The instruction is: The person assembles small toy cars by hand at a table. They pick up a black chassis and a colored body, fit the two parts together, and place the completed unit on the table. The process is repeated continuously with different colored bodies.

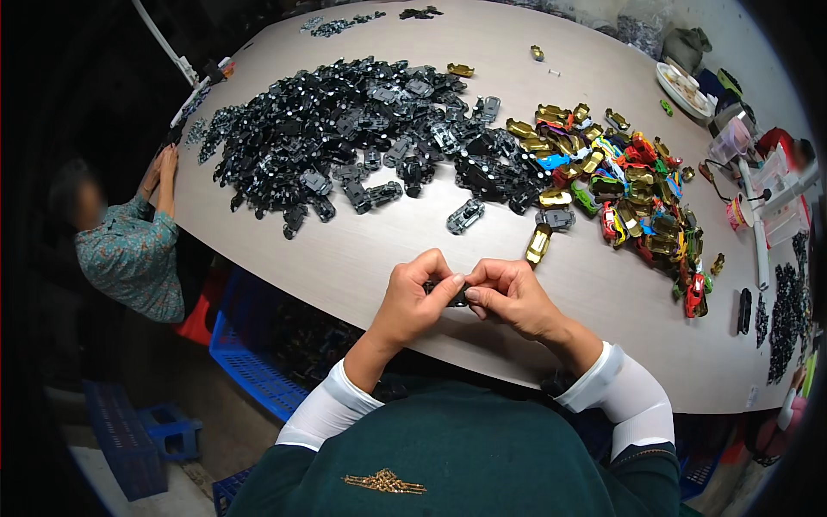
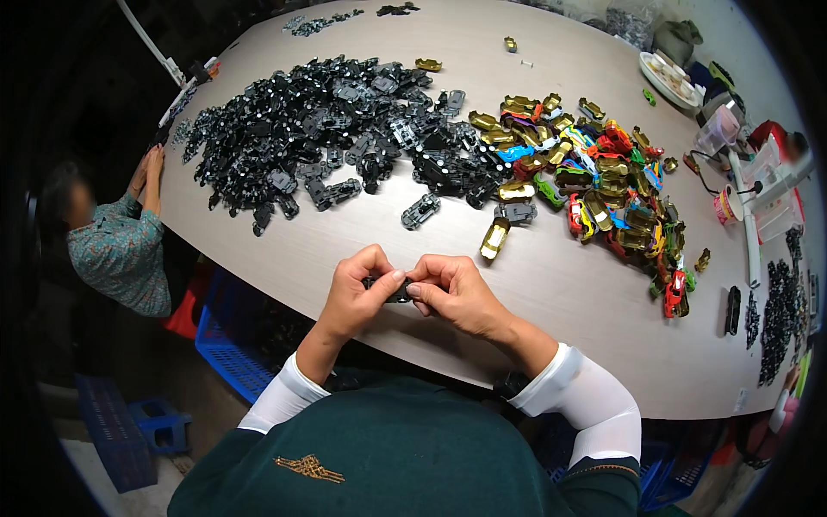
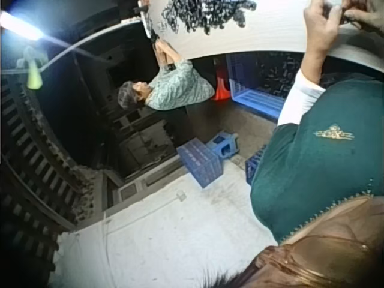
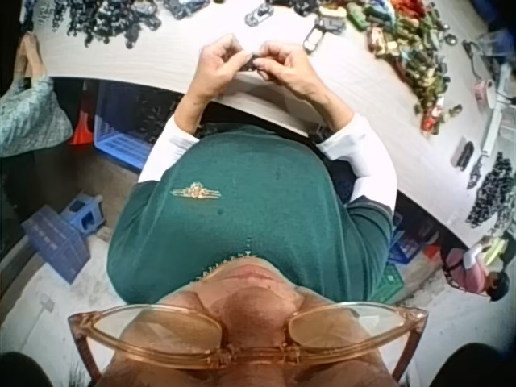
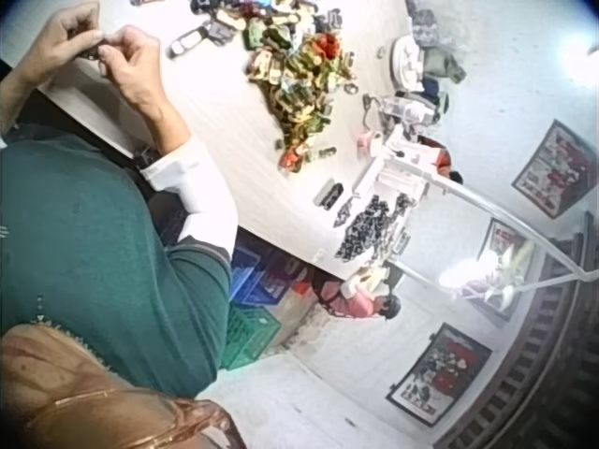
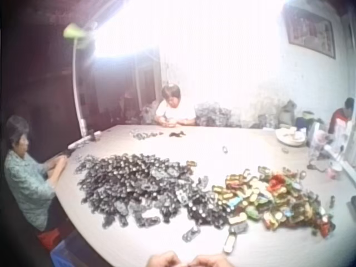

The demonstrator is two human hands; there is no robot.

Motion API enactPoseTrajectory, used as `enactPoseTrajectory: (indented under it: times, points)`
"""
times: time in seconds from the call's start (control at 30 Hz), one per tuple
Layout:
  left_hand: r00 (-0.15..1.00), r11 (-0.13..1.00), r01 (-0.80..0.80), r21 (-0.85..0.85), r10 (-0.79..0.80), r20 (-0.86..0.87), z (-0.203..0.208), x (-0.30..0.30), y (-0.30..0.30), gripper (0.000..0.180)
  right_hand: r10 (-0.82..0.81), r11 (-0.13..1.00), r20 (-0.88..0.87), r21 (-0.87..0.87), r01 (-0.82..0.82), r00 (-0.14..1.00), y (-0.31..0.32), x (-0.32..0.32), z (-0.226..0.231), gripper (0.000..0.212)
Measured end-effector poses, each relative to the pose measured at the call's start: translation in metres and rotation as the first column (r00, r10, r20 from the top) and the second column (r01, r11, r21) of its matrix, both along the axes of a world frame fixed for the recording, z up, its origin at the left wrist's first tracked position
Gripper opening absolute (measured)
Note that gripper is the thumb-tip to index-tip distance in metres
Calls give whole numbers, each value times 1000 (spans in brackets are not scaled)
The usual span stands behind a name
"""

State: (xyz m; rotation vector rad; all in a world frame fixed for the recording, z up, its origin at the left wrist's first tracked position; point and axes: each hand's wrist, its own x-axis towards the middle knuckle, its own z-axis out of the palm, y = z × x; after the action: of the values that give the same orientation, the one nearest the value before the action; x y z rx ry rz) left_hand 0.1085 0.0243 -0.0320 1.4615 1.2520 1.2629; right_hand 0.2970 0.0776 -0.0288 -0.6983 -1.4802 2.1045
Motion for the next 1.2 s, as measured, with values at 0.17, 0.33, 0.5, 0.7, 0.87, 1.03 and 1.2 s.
enactPoseTrajectory:
  times: [0.17, 0.33, 0.5, 0.7, 0.87, 1.03, 1.2]
  points:
    - [999, 997, -18, -75, 21, 38, 3, -1, 1, 18, -22, 986, -47, -167, 14, 999, 6, 1, -1, 15]
    - [998, 998, -62, 9, 62, -4, -4, 0, 3, 19, -32, 965, -53, -262, 17, 998, 5, 2, 4, 17]
    - [994, 995, -99, -5, 99, -40, 0, 5, 1, 19, -31, 985, -33, -173, 25, 999, 5, 2, -4, 17]
    - [993, 993, -113, -17, 112, -45, 3, 5, 0, 19, -36, 990, -10, -139, 34, 999, 2, 0, 2, 16]
    - [994, 994, -107, -5, 107, -16, 4, 6, -1, 20, -29, 984, -66, -180, 17, 997, 4, 1, -1, 16]
    - [993, 993, -114, 17, 114, -37, 8, 5, -3, 20, -33, 986, -62, -165, 22, 998, 2, 0, 5, 17]
    - [989, 991, -126, 44, 129, -78, 10, 7, -6, 20, -34, 993, -20, -113, 31, 999, -2, 0, 2, 14]
